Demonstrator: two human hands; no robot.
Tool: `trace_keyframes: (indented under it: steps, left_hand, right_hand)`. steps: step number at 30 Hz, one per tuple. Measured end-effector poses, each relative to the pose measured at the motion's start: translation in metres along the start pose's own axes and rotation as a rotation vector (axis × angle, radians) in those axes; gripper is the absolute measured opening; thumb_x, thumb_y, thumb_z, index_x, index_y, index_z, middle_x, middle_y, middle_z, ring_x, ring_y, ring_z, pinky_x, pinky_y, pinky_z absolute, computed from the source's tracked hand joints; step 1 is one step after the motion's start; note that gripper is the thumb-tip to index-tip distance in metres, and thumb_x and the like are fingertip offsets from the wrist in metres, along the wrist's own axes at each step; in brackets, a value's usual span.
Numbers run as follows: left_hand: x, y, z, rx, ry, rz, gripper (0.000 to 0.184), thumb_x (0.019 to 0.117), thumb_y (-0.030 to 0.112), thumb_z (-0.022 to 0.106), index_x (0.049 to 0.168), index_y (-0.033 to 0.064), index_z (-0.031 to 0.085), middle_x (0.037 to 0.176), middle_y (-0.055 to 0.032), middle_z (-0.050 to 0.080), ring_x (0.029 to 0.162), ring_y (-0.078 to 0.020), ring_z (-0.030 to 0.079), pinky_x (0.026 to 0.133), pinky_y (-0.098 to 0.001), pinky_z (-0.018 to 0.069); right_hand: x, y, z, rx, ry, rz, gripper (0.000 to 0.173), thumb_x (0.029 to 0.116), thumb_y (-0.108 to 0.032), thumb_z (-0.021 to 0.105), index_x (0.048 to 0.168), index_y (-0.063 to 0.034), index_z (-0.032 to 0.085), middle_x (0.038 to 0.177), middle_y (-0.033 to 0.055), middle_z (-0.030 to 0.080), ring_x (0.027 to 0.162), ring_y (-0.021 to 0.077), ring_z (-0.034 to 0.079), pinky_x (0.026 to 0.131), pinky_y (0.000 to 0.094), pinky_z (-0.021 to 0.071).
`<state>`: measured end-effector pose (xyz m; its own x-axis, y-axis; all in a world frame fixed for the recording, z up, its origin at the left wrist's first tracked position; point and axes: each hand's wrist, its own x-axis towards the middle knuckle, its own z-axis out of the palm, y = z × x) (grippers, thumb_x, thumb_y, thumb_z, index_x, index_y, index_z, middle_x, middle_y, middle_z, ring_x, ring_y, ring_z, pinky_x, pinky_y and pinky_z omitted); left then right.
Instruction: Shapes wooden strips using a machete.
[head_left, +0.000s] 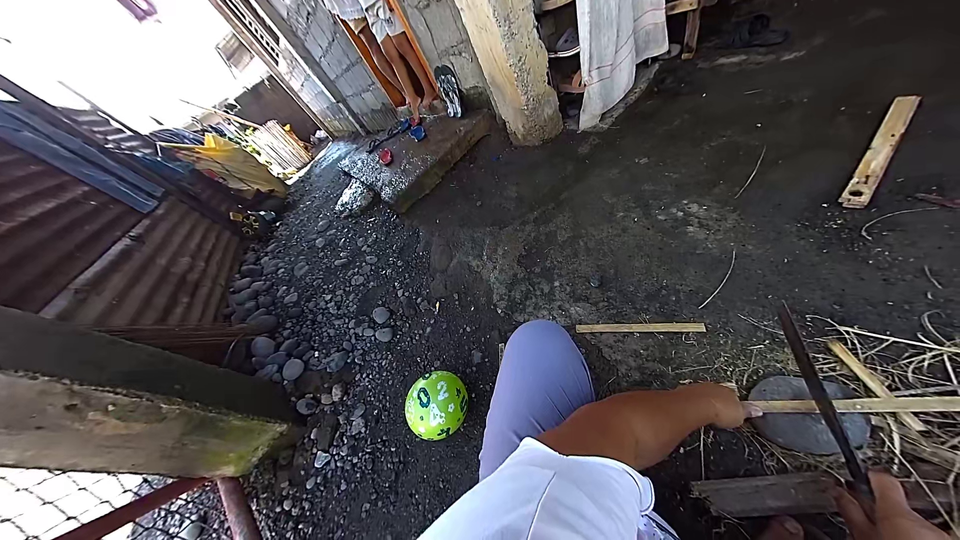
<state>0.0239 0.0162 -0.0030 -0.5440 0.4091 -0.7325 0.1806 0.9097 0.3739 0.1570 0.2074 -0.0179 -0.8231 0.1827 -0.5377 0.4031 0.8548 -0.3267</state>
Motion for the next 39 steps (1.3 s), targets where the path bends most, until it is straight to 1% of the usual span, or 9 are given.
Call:
trace_keyframes:
  steps: [5, 7, 17, 22, 28, 32, 37, 39]
  left_hand:
    - [-0.001, 0.0, -0.001, -0.011, -0.002, -0.002, 0.07, 0.1128, 0.048, 0.023, 0.126, -0.0094, 0.062, 0.131, -0.028, 0.063, 0.127, -0.0395, 0.06, 0.104, -0.0617, 0.0464]
    - [-0.002, 0.0, -0.002, -0.018, -0.002, 0.001, 0.071, 0.1125, 0.049, 0.023, 0.126, -0.0089, 0.062, 0.131, -0.028, 0.063, 0.127, -0.0396, 0.06, 0.103, -0.0618, 0.0465]
    - [0.001, -0.004, 0.0, -0.018, -0.001, 0.027, 0.07, 0.1127, 0.048, 0.023, 0.126, -0.0091, 0.062, 0.132, -0.0278, 0.062, 0.128, -0.0394, 0.059, 0.105, -0.0611, 0.0457]
    - [0.002, -0.005, 0.001, -0.02, -0.002, 0.025, 0.071, 0.1124, 0.049, 0.023, 0.126, -0.0084, 0.063, 0.131, -0.0275, 0.063, 0.127, -0.0392, 0.06, 0.104, -0.0615, 0.0464]
    - [0.003, -0.004, 0.001, -0.036, -0.005, 0.026, 0.071, 0.1125, 0.048, 0.024, 0.126, -0.0087, 0.062, 0.132, -0.0281, 0.062, 0.128, -0.0395, 0.059, 0.104, -0.0616, 0.046]
    - [0.0, -0.001, 0.002, -0.032, -0.011, 0.015, 0.071, 0.1124, 0.049, 0.023, 0.127, -0.0085, 0.062, 0.132, -0.0278, 0.062, 0.128, -0.039, 0.059, 0.105, -0.0611, 0.0459]
    - [0.007, 0.0, 0.005, -0.028, -0.014, 0.016, 0.071, 0.1124, 0.049, 0.023, 0.127, -0.0086, 0.062, 0.132, -0.0279, 0.062, 0.128, -0.039, 0.059, 0.105, -0.0611, 0.046]
    - [0.005, -0.001, 0.002, -0.02, -0.004, 0.023, 0.072, 0.1122, 0.049, 0.023, 0.127, -0.0086, 0.062, 0.133, -0.0277, 0.062, 0.129, -0.0391, 0.059, 0.105, -0.0611, 0.0456]
  right_hand:
    - [0.0, 0.001, 0.002, -0.003, 0.011, -0.008, 0.059, 0.1072, -0.041, 0.046, 0.154, -0.0058, 0.033, 0.116, 0.033, 0.068, 0.11, 0.0521, 0.068, 0.091, 0.0678, 0.0525]
    - [0.0, 0.0, 0.001, -0.002, 0.005, -0.001, 0.06, 0.1073, -0.04, 0.046, 0.154, -0.0049, 0.031, 0.118, 0.0339, 0.067, 0.111, 0.0526, 0.067, 0.092, 0.068, 0.0519]
    - [0.003, 0.003, 0.004, 0.01, 0.006, -0.011, 0.059, 0.1074, -0.04, 0.047, 0.152, -0.004, 0.034, 0.115, 0.0319, 0.069, 0.11, 0.0516, 0.068, 0.091, 0.0678, 0.0519]
    - [0.004, 0.004, 0.005, 0.006, 0.015, -0.012, 0.058, 0.1069, -0.04, 0.048, 0.151, -0.0039, 0.036, 0.114, 0.0322, 0.069, 0.109, 0.0517, 0.068, 0.091, 0.0674, 0.0521]
    - [0.002, 0.003, 0.005, 0.014, 0.011, -0.004, 0.057, 0.1071, -0.039, 0.048, 0.151, -0.004, 0.035, 0.113, 0.032, 0.069, 0.109, 0.0516, 0.068, 0.09, 0.0678, 0.0521]
    - [0.002, 0.006, 0.007, 0.014, 0.01, 0.004, 0.059, 0.1074, -0.041, 0.047, 0.153, -0.0051, 0.033, 0.115, 0.0322, 0.068, 0.11, 0.0518, 0.068, 0.091, 0.0683, 0.0516]
    - [0.007, 0.014, 0.011, 0.014, 0.017, -0.005, 0.058, 0.1072, -0.04, 0.047, 0.152, -0.005, 0.033, 0.113, 0.0325, 0.069, 0.108, 0.0521, 0.068, 0.09, 0.068, 0.0522]
    - [0.01, 0.016, 0.015, 0.037, 0.052, -0.022, 0.057, 0.1072, -0.038, 0.049, 0.152, -0.0057, 0.034, 0.11, 0.0329, 0.069, 0.104, 0.0534, 0.069, 0.087, 0.0694, 0.0524]
